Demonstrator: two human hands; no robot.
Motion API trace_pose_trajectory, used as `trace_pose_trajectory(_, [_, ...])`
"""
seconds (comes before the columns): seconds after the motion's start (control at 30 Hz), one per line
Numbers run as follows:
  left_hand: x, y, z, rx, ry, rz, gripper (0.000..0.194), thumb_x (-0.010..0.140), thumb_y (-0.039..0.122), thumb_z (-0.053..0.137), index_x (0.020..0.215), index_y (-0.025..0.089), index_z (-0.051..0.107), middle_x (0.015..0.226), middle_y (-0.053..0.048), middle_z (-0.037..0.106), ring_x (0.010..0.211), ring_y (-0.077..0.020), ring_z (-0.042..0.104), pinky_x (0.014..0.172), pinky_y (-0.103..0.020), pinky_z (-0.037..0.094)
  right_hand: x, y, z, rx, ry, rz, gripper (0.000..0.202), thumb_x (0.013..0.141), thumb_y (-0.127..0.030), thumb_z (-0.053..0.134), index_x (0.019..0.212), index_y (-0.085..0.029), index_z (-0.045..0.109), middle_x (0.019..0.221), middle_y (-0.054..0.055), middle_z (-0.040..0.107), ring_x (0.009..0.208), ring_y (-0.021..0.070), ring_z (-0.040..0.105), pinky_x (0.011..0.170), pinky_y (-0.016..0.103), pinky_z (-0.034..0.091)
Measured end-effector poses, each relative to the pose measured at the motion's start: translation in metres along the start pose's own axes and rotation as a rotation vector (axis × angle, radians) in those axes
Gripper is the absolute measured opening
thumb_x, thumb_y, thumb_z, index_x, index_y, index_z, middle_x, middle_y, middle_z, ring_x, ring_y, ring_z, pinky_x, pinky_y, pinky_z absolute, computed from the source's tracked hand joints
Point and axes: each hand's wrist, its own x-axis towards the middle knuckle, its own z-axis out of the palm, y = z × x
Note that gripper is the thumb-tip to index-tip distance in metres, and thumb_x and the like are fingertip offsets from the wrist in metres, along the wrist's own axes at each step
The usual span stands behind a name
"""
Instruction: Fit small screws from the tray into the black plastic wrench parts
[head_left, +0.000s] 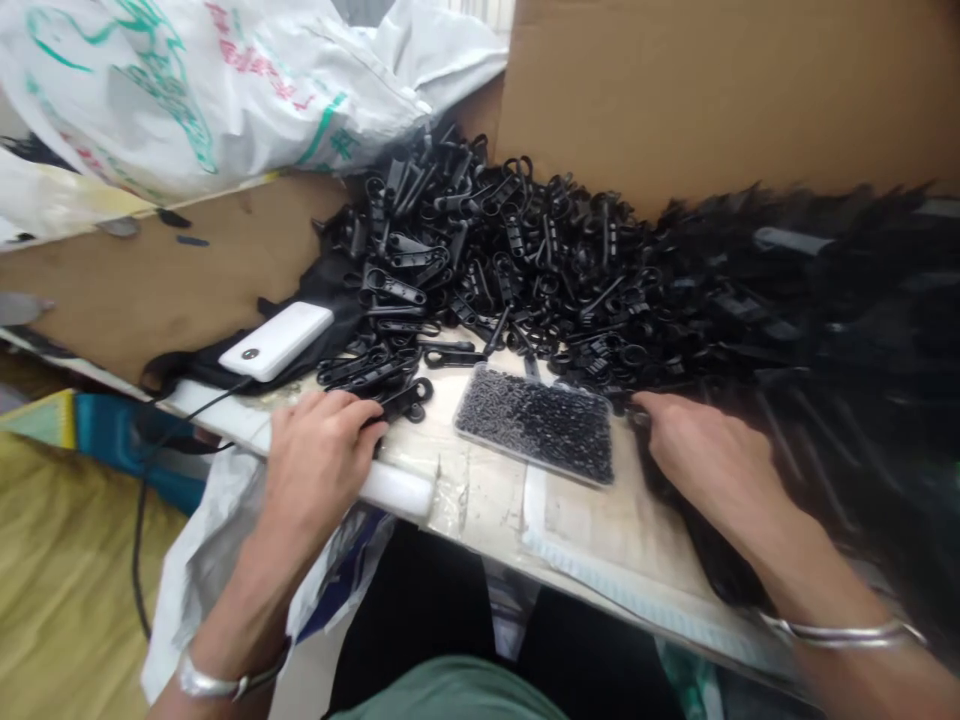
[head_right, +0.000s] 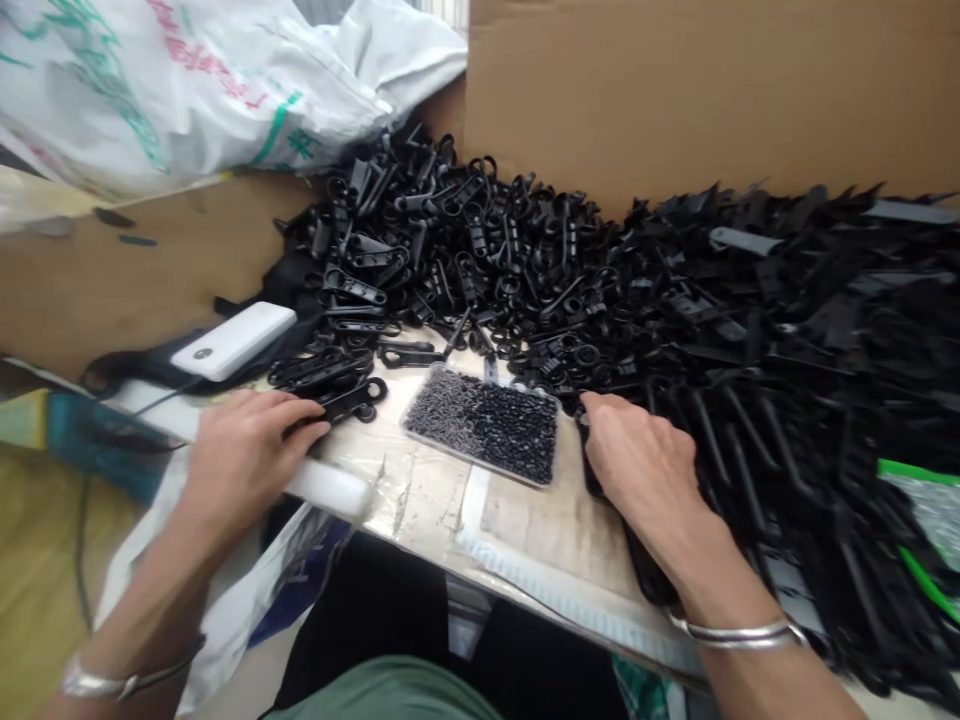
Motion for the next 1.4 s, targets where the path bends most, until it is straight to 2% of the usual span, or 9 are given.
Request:
trace_pose_trajectory(0.13, [0.005,0.002,0.0,0.038,-0.032,-0.016,0.013,0.086,0.027,0.059,0.096,0.023,0.066,0.092,-0.005,0.07,0.089,-0.0269,0.058,0.073,-0.039,0.034,-0.005,0.002,0.002,0.018,0.014,-0.045,0.044,0.085,-0.012,0.038,0.119,-0.025,0.061,0.108,0.014,0.069,0.067,0.0257,0.067,0.052,0.032,0.037])
trace_pose_trajectory(0.27, [0.01,0.007,-0.004,0.05,-0.123,-0.097,0.015,0.087,0.027,0.058,0.099,0.024,0.066,0.091,-0.005,0.072,0.087,-0.0235,0.062,0.075,-0.038,0.033,-0.019,0.006,0.002,0.155,0.124,-0.048,0.039,0.084,-0.023,0.037,0.114,-0.027,0.062,0.11,0.005,0.069,0.074,0.0275,0.068,0.056,0.035,0.047])
trace_pose_trajectory(0.5, [0.012,0.006,-0.005,-0.1,-0.13,-0.171,0.016,0.084,0.024,0.06,0.096,0.021,0.07,0.084,-0.004,0.073,0.08,-0.0229,0.066,0.074,-0.035,0.042,-0.05,-0.025,-0.007,0.54,0.278,-0.018,0.04,0.083,-0.045,0.038,0.101,-0.027,0.07,0.096,0.002,0.073,0.078,0.0282,0.07,0.077,0.046,0.056])
trace_pose_trajectory(0.67, [0.006,-0.007,0.001,-0.324,0.014,-0.284,0.015,0.084,0.023,0.059,0.09,0.023,0.072,0.085,0.0,0.074,0.077,-0.0183,0.068,0.073,-0.028,0.047,-0.053,-0.042,-0.014,0.785,0.176,-0.05,0.031,0.084,-0.043,0.048,0.101,-0.03,0.07,0.087,0.0,0.074,0.08,0.0251,0.071,0.078,0.042,0.057])
trace_pose_trajectory(0.77, [0.008,-0.009,0.003,-0.33,0.06,-0.233,0.019,0.085,0.023,0.06,0.101,0.021,0.07,0.099,-0.003,0.073,0.088,-0.0191,0.067,0.078,-0.029,0.047,-0.049,-0.053,-0.016,0.859,0.1,-0.068,0.029,0.084,-0.043,0.05,0.102,-0.031,0.07,0.076,-0.001,0.074,0.074,0.0242,0.071,0.071,0.04,0.058])
trace_pose_trajectory(0.83, [0.013,-0.005,0.002,-0.259,0.028,-0.148,0.025,0.084,0.027,0.063,0.108,0.02,0.067,0.109,-0.005,0.07,0.096,-0.0217,0.064,0.082,-0.032,0.046,-0.047,-0.061,-0.018,0.878,0.095,-0.099,0.03,0.084,-0.04,0.051,0.102,-0.028,0.071,0.077,0.0,0.074,0.071,0.023,0.071,0.073,0.038,0.058])
trace_pose_trajectory(0.93, [0.02,0.006,0.001,-0.111,-0.073,-0.072,0.026,0.083,0.035,0.066,0.106,0.023,0.068,0.102,-0.005,0.071,0.094,-0.0249,0.062,0.081,-0.038,0.042,-0.049,-0.066,-0.018,0.887,0.094,-0.123,0.031,0.084,-0.039,0.05,0.102,-0.025,0.071,0.082,0.002,0.075,0.072,0.0225,0.072,0.072,0.036,0.058])
trace_pose_trajectory(1.17, [0.03,0.023,0.009,-0.131,-0.141,-0.067,0.009,0.083,0.027,0.064,0.083,0.026,0.072,0.085,-0.003,0.073,0.092,-0.0273,0.061,0.081,-0.041,0.036,-0.064,-0.053,-0.005,0.871,0.094,-0.084,0.03,0.081,-0.04,0.052,0.097,-0.024,0.073,0.092,0.002,0.074,0.071,0.0216,0.072,0.07,0.033,0.06])
trace_pose_trajectory(1.4, [0.033,0.008,0.02,-0.32,-0.008,-0.243,0.016,0.084,0.022,0.061,0.091,0.024,0.075,0.091,-0.003,0.075,0.084,-0.021,0.069,0.078,-0.03,0.049,-0.073,-0.042,0.0,0.922,0.085,-0.006,0.035,0.081,-0.047,0.053,0.097,-0.023,0.073,0.075,0.001,0.074,0.065,0.0203,0.071,0.072,0.031,0.06])
